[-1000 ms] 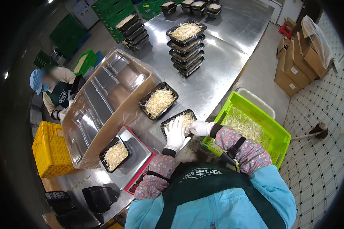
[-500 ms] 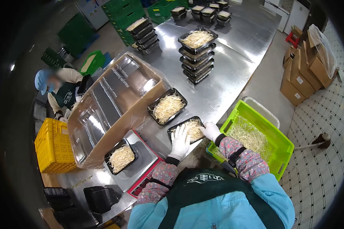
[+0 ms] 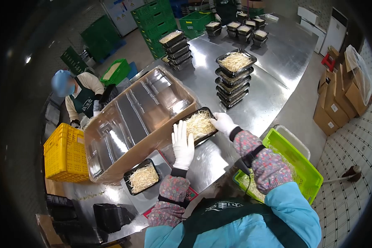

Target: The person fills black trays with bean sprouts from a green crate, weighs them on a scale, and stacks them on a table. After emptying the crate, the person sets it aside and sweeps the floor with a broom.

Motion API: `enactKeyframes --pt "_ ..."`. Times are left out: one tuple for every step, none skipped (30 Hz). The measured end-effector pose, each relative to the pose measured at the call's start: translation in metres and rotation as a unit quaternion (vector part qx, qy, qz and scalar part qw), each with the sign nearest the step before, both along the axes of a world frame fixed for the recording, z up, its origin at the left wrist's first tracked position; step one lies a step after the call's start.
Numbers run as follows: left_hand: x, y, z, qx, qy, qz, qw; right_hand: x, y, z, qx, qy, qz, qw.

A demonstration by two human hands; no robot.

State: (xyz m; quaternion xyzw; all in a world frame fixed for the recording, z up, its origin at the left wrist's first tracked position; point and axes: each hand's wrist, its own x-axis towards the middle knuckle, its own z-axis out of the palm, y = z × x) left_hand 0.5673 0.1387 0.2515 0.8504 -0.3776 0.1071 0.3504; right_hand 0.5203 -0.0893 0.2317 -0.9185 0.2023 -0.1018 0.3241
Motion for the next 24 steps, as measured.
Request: enactKeyframes --pt "0.015 -0.007 -0.022 0.062 -0.033 0.004 0.998 0.021 -0.001 -0.016 -0.005 0.05 -0.014 0.999" --pt "0.029 -0.011 -0.049 0.174 -0.103 0.026 0.979 0.036 -0.001 -0.024 -0.01 0.101 -0.028 0.994" --pt "0.033 -0.013 -0.054 0.159 -0.088 0.032 0.983 0.045 0.0 -0.023 -0.008 0.111 -0.034 0.993" --pt "0.036 -0.018 -0.06 0.145 -0.072 0.037 0.986 0.052 -0.001 -0.021 -0.007 0.122 -0.039 0.992" --pt "0.04 -0.023 -0.066 0.153 -0.067 0.046 0.985 0.058 -0.005 -0.012 -0.006 0.16 -0.024 0.987" --pt "0.04 -0.024 -0.063 0.158 -0.05 0.049 0.985 0.063 -0.01 -0.01 -0.004 0.168 -0.01 0.986" --pt "0.039 -0.027 -0.06 0.163 -0.031 0.053 0.985 0.064 -0.015 -0.01 0.015 0.173 -0.006 0.985" --pt "0.039 -0.029 -0.058 0.166 -0.015 0.059 0.984 0.064 -0.018 -0.007 0.032 0.176 0.0 0.984" --pt "0.037 -0.028 -0.058 0.176 -0.013 0.06 0.982 0.063 -0.019 -0.004 0.075 0.185 0.001 0.98" --pt "0.036 -0.026 -0.056 0.176 -0.014 0.058 0.983 0.053 -0.021 -0.002 0.127 0.161 0.015 0.979" --pt "0.033 -0.023 -0.054 0.176 -0.014 0.055 0.983 0.044 -0.021 0.003 0.189 0.155 -0.003 0.97" --pt "0.029 -0.022 -0.05 0.174 -0.013 0.053 0.983 0.036 -0.024 0.004 0.248 0.15 -0.022 0.957" --pt "0.027 -0.018 -0.046 0.162 0.006 0.039 0.986 0.026 -0.026 0.001 0.256 0.093 -0.031 0.962" --pt "0.026 -0.015 -0.042 0.138 0.01 0.031 0.99 0.01 -0.023 0.017 0.286 0.075 -0.041 0.954" --pt "0.023 -0.01 -0.039 0.114 0.017 0.026 0.993 0.006 -0.032 -0.007 0.253 0.023 -0.035 0.967" --pt "0.021 -0.005 -0.035 0.091 0.022 0.022 0.995 0.002 -0.042 -0.033 0.219 -0.031 -0.028 0.975" --pt "0.019 0.001 -0.029 0.075 0.034 0.021 0.996 -0.006 -0.042 -0.034 0.166 -0.084 -0.044 0.982" --pt "0.017 0.008 -0.024 0.034 0.042 0.017 0.998 -0.015 -0.037 -0.03 0.113 -0.139 -0.061 0.982" --pt "0.015 0.015 -0.018 -0.008 0.05 0.012 0.999 -0.026 -0.021 -0.006 0.095 -0.174 -0.075 0.977" --pt "0.012 0.023 -0.012 -0.049 0.059 0.008 0.997 -0.029 -0.011 0.003 0.038 -0.216 -0.051 0.974" --pt "0.006 0.032 -0.003 -0.103 0.071 0.007 0.992 -0.03 -0.001 0.008 -0.018 -0.257 -0.026 0.966" --pt "-0.001 0.042 0.005 -0.137 0.075 0.007 0.988 -0.03 0.009 0.013 -0.072 -0.298 0.0 0.952" --pt "-0.011 0.054 0.018 -0.158 0.08 0.016 0.984 -0.029 0.023 0.02 -0.085 -0.294 0.02 0.952" --pt "-0.02 0.067 0.029 -0.18 0.083 0.026 0.98 -0.026 0.034 0.023 -0.104 -0.294 0.05 0.949"
